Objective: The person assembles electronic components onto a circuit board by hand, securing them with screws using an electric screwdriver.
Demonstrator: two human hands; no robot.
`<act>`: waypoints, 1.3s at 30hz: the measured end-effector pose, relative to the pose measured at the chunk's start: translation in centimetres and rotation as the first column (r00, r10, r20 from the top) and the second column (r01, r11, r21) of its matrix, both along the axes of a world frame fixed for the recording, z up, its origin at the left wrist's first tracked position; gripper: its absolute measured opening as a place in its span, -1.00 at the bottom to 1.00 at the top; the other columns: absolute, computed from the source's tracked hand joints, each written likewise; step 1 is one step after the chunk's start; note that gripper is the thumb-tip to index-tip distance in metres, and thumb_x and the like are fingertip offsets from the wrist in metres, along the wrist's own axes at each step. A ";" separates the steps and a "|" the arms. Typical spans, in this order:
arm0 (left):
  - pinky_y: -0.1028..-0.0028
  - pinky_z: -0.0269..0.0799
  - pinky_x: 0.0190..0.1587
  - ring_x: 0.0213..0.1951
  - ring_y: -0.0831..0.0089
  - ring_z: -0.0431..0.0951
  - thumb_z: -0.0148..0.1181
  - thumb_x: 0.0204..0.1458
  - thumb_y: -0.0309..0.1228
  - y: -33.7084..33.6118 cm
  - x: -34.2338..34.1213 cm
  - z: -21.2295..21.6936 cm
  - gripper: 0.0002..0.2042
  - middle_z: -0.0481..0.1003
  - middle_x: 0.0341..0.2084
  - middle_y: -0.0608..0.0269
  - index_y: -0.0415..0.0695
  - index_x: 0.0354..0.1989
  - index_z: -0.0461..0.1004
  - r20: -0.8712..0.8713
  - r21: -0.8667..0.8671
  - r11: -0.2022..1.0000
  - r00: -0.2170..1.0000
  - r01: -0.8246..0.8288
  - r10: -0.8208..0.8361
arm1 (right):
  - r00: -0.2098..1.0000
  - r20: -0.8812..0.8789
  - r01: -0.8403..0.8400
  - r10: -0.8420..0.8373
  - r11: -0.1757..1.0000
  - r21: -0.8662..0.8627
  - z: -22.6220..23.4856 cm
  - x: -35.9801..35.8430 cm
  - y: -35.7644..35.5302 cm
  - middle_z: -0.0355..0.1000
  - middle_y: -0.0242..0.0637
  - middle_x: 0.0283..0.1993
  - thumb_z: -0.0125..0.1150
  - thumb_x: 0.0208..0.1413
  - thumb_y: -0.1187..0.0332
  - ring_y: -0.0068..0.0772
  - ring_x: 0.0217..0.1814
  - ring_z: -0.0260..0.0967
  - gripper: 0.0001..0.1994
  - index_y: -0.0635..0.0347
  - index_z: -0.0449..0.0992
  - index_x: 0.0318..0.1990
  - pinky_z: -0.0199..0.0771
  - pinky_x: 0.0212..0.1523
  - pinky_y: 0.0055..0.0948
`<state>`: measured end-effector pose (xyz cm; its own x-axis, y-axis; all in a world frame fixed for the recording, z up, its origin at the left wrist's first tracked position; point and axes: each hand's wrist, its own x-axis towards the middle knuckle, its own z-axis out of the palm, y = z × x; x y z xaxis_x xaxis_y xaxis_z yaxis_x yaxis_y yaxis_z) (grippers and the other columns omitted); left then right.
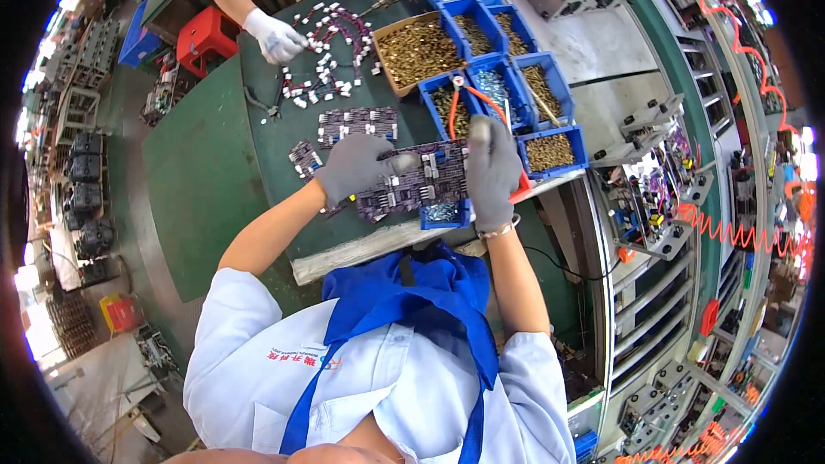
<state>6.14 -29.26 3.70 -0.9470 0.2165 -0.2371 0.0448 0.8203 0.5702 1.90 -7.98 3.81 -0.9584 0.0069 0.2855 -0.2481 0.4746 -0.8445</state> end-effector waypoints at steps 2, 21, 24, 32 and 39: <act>0.19 0.40 -0.40 -0.50 0.04 0.53 -0.11 -0.08 0.40 1.5 0.3 0.2 -0.24 0.47 -0.64 0.00 -0.20 -0.53 0.55 0.049 0.057 0.997 0.998 0.042 -0.045 | 0.910 -0.241 -0.241 0.337 0.904 0.353 3.5 0.8 0.4 0.46 -0.06 -0.25 -0.06 0.21 0.04 0.02 -0.21 0.40 -0.62 0.20 0.48 -0.20 0.33 -0.16 -0.16; 0.28 0.17 -0.55 -0.69 0.38 0.26 -0.13 0.15 0.18 3.1 9.3 -2.8 -0.32 0.25 -0.77 -0.03 -0.33 -0.58 0.44 0.106 0.375 0.898 0.973 -0.230 0.205 | 0.236 0.628 -0.717 0.741 0.570 -0.402 0.1 4.4 1.8 0.48 -0.30 -0.28 0.09 0.18 0.13 -0.56 -0.19 0.35 -0.61 0.37 0.51 -0.15 0.36 -0.13 -0.50; 0.31 0.12 -0.57 -0.67 0.45 0.16 -0.14 0.16 0.18 2.2 9.7 -2.5 -0.32 0.17 -0.79 0.10 -0.30 -0.63 0.38 0.091 0.440 0.886 0.989 -0.147 0.119 | -0.078 0.580 -0.579 0.811 0.437 -0.688 -2.0 5.4 0.7 0.48 -0.32 -0.25 0.18 0.11 0.14 -0.60 -0.18 0.34 -0.60 0.39 0.52 -0.14 0.35 -0.12 -0.52; 0.45 0.11 -0.57 -0.62 0.58 0.14 -0.05 0.16 0.11 -0.2 13.2 -3.9 -0.40 0.20 -0.75 0.34 -0.28 -0.61 0.33 0.158 0.739 0.635 0.975 -0.223 0.158 | -0.204 0.519 -0.438 0.830 0.397 -0.807 -2.3 8.1 -3.0 0.49 -0.35 -0.30 0.20 0.03 0.27 -0.61 -0.25 0.36 -0.64 0.41 0.50 -0.12 0.36 -0.17 -0.55; 0.51 0.20 -0.66 -0.75 0.54 0.29 -0.17 0.20 0.09 -4.5 14.1 -6.9 -0.47 0.24 -0.83 0.41 -0.05 -0.66 0.34 0.640 0.761 -0.414 0.472 -0.499 0.607 | 0.157 0.354 -0.095 0.922 0.371 -0.924 -0.7 8.0 -3.8 0.47 -0.26 -0.38 0.21 -0.12 0.14 -0.54 -0.42 0.43 -0.55 0.38 0.49 -0.19 0.41 -0.47 -0.55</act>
